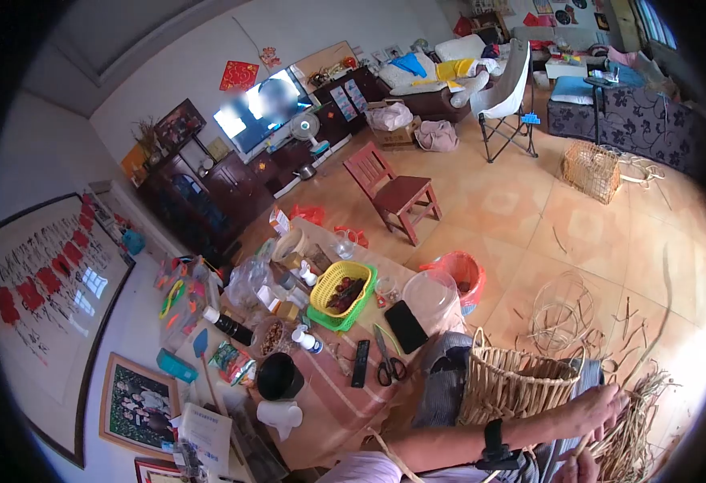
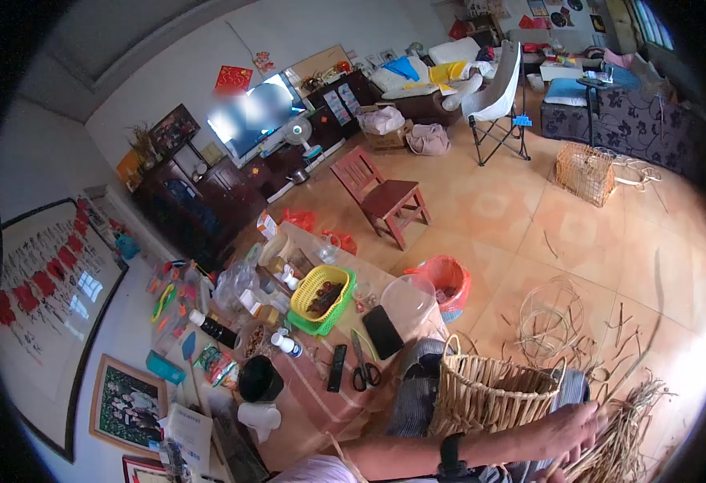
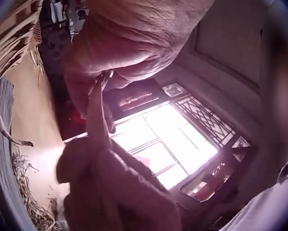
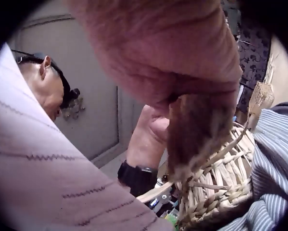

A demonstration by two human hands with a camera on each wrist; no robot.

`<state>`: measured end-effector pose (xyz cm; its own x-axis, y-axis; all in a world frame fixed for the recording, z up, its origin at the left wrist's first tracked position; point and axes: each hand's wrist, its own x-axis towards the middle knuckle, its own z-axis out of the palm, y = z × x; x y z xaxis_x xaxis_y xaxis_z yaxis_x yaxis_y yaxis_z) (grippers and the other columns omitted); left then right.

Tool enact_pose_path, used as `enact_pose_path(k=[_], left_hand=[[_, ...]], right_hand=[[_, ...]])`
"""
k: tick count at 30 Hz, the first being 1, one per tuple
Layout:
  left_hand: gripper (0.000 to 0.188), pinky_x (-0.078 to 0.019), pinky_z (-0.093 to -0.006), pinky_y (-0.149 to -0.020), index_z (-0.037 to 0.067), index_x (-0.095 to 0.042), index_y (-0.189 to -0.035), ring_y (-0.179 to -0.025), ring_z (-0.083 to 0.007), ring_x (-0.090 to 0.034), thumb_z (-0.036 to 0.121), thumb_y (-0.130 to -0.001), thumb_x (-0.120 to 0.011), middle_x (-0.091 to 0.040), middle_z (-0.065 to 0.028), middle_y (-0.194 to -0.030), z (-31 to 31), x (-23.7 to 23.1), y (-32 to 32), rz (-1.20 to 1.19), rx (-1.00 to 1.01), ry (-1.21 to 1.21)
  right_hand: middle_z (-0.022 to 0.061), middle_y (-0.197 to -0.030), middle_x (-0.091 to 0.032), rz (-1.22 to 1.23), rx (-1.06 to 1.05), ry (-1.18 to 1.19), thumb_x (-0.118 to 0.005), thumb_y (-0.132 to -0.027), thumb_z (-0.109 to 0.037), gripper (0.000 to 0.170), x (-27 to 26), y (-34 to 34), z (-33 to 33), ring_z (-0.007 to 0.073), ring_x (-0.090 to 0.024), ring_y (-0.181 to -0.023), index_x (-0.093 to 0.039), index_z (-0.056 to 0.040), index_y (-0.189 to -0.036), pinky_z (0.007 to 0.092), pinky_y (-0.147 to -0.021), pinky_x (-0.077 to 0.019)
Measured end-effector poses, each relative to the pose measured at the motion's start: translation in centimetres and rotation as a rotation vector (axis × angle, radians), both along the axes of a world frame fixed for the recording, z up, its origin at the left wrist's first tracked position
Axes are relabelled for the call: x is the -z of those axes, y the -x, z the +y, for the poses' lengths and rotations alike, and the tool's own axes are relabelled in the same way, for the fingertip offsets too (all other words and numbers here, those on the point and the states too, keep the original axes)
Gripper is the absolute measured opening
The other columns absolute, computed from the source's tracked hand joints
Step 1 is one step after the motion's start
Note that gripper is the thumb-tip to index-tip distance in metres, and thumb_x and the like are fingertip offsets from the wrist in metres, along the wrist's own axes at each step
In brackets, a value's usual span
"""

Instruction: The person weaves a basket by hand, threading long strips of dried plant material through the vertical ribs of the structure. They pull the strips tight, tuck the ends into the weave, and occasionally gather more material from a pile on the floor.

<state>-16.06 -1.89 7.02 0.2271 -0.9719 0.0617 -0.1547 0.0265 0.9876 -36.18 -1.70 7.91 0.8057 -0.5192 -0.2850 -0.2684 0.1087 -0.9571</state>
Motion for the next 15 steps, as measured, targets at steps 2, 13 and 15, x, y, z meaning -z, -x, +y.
enact_pose_path(k=[2,13,15], left_hand=[[0.041,-0.0415,-0.0342,-0.051,0.003,-0.059,-0.104,-0.058,-0.0162,-0.054,0.04,-0.118,-0.045,-0.055,-0.0048,-0.075,-0.3,-1.5,0.0,0.499,0.104,-0.215],[0.021,-0.0297,-0.0274,-0.042,0.017,-0.049,-0.105,-0.052,-0.0063,-0.038,0.035,-0.115,-0.049,-0.043,0.009,-0.072,-2.3,5.6,1.8,0.735,0.332,-0.299],[0.021,-0.0273,-0.0265,-0.042,0.018,-0.047,-0.104,-0.05,-0.0053,-0.035,0.035,-0.115,-0.048,-0.04,0.0096,-0.069,-2.7,4.6,0.9,0.895,0.331,-0.296]], right_hand=[[0.0044,-0.09,-0.068,0.136,-0.214,0.242,-0.058,-0.114,-0.017,0.032,0.5,0.2,-0.7,0.0116,-0.055,-0.073,-0.064,0.0067,-0.134,0.0289,-0.067,-0.0477],[0.0031,-0.096,-0.067,-0.572,0.397,-0.308,-0.054,-0.117,-0.034,0.031,6.7,-5.1,-13.8,0.0122,-0.062,-0.079,-0.068,-0.0069,-0.114,0.0266,-0.065,-0.0503],[0.0017,-0.089,-0.062,-0.654,0.373,-0.444,-0.055,-0.116,-0.034,0.028,7.4,-6.2,-15.2,0.0132,-0.056,-0.071,-0.064,-0.0086,-0.11,0.0292,-0.061,-0.0512]])
